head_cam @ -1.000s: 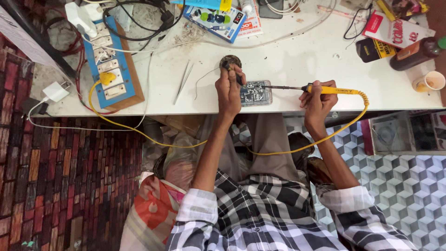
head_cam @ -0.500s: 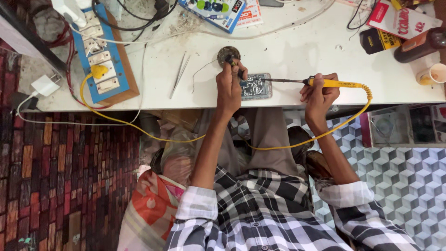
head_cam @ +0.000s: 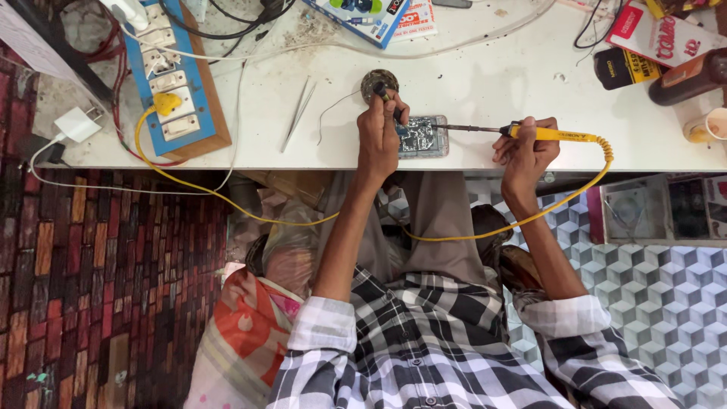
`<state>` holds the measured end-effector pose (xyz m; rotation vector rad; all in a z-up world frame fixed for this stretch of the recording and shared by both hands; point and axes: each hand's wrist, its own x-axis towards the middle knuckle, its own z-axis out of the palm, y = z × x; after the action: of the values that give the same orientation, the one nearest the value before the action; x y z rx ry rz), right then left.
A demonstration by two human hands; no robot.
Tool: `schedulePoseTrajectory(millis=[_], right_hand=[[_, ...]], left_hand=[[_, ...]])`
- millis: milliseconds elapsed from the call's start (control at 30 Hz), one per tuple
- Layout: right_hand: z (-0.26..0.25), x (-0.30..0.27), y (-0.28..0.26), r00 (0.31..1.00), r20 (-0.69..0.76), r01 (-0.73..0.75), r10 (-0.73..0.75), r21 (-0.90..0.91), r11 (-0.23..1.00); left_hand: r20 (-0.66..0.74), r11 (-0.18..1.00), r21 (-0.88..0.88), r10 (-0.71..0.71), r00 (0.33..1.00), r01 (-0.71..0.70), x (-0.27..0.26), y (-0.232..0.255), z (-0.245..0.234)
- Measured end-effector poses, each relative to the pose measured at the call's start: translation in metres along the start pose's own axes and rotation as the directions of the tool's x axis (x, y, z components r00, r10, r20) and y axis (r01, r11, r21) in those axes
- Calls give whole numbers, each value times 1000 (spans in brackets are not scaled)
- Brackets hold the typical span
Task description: The person uses a soldering iron and solder wire to solder components on a small circuit board placed on a workbench. They repeatedly apply heat and solder to different points on the board while holding the board steady with the other hand.
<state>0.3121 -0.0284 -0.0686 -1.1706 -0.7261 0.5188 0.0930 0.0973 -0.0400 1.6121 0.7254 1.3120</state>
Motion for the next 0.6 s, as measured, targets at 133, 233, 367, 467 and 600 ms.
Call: schedulePoseTrajectory(millis=[133, 233, 367, 467, 600], right_hand=[[0, 0, 1, 1000, -6, -3, 3, -1, 1000], [-1, 1, 1, 1000, 4, -2, 2, 9, 1000], [-1, -2, 0, 1000, 26, -9, 9, 28, 1000], [0, -2, -2, 998, 54, -22, 24, -28, 999], [2, -4, -3, 998, 58, 2, 1, -36, 999]], left_hand=[[-4, 1000, 16, -11, 1000, 11, 0, 1, 0], [-11, 1000, 6, -2, 1000, 2, 0, 2, 0], [-12, 1000, 7, 3, 1000, -3, -3, 0, 0], [-8, 1000, -7, -5, 1000, 5, -2, 1, 1], [-17, 1000, 15, -4, 1000, 5, -1, 2, 1]])
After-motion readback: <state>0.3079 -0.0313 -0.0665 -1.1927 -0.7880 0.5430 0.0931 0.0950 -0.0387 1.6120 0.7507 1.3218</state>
